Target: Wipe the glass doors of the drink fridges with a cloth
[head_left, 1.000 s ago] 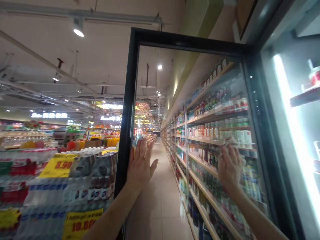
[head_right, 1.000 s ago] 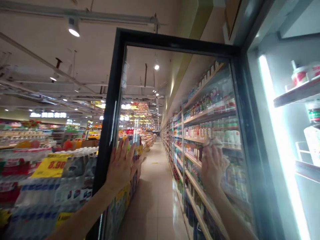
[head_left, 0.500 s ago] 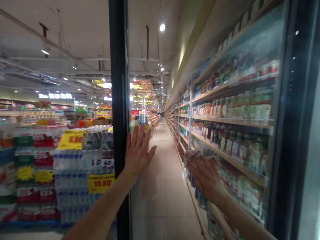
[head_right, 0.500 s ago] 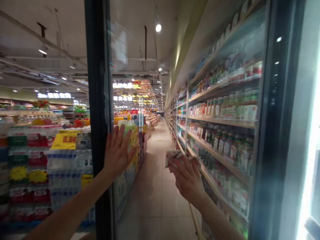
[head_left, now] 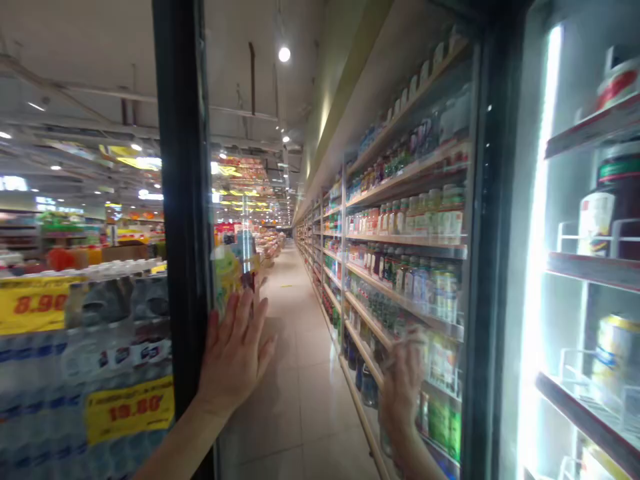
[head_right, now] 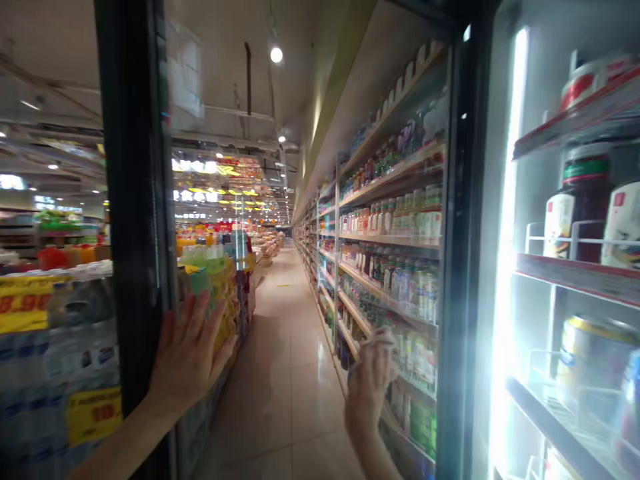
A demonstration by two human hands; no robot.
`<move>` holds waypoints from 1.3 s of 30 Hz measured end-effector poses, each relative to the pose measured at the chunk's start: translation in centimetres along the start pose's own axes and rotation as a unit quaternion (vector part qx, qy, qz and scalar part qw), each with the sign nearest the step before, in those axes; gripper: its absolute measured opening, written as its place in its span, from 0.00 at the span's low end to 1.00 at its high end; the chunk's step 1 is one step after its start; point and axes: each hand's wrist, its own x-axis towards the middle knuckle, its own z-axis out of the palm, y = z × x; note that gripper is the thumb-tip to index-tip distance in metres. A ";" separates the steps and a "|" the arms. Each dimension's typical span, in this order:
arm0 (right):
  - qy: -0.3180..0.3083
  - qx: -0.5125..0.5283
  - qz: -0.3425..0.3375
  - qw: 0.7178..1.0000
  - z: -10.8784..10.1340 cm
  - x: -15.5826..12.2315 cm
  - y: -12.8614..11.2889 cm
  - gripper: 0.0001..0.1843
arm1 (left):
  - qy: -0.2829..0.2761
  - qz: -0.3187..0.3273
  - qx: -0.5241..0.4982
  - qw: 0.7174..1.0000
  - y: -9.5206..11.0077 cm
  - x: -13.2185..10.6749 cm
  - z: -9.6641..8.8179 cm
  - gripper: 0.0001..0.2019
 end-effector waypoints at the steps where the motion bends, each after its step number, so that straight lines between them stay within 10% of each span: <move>1: -0.065 0.008 -0.071 0.995 0.5 -1.0 -1.2 0.32 | -0.001 0.001 -0.010 1.000 0.0 0.0 -0.2 0.33; 4: -0.094 0.019 -0.137 0.986 1.4 0.0 -1.7 0.28 | -0.002 0.011 -0.036 0.999 0.1 -0.2 -0.6 0.28; 9: 0.075 -0.048 0.074 0.993 1.3 1.7 -3.5 0.32 | -0.030 0.028 -0.088 0.995 0.6 -1.3 -1.2 0.24; 15: -0.121 0.000 -0.141 0.983 2.5 -5.9 -15.0 0.34 | -0.070 0.034 -0.135 0.988 1.3 -1.8 -2.4 0.25; 21: 0.001 -0.046 0.070 0.996 0.0 -3.1 -12.1 0.32 | -0.081 0.068 -0.125 0.987 1.9 -2.3 -3.6 0.23; 27: -0.143 0.048 -0.105 0.983 -1.1 -3.5 -14.4 0.31 | -0.076 0.062 -0.101 0.990 3.4 -2.8 -5.2 0.21; 31: -0.003 0.031 0.122 0.992 -1.1 -2.0 -10.0 0.28 | 0.013 0.058 -0.132 0.989 2.3 -2.3 -9.3 0.31; 34: 0.021 0.041 0.173 0.984 -2.1 -0.9 -7.3 0.24 | 0.095 -0.093 -0.179 0.975 -0.9 -1.5 -11.0 0.36; 36: 0.016 0.043 0.158 0.986 -4.0 -0.6 -7.7 0.20 | 0.034 -0.174 -0.268 0.947 -3.2 -1.5 -10.3 0.30; 39: -0.008 0.053 0.130 0.990 -8.2 -0.2 -10.8 0.20 | -0.052 -0.121 -0.393 0.910 -4.1 -2.6 -7.3 0.24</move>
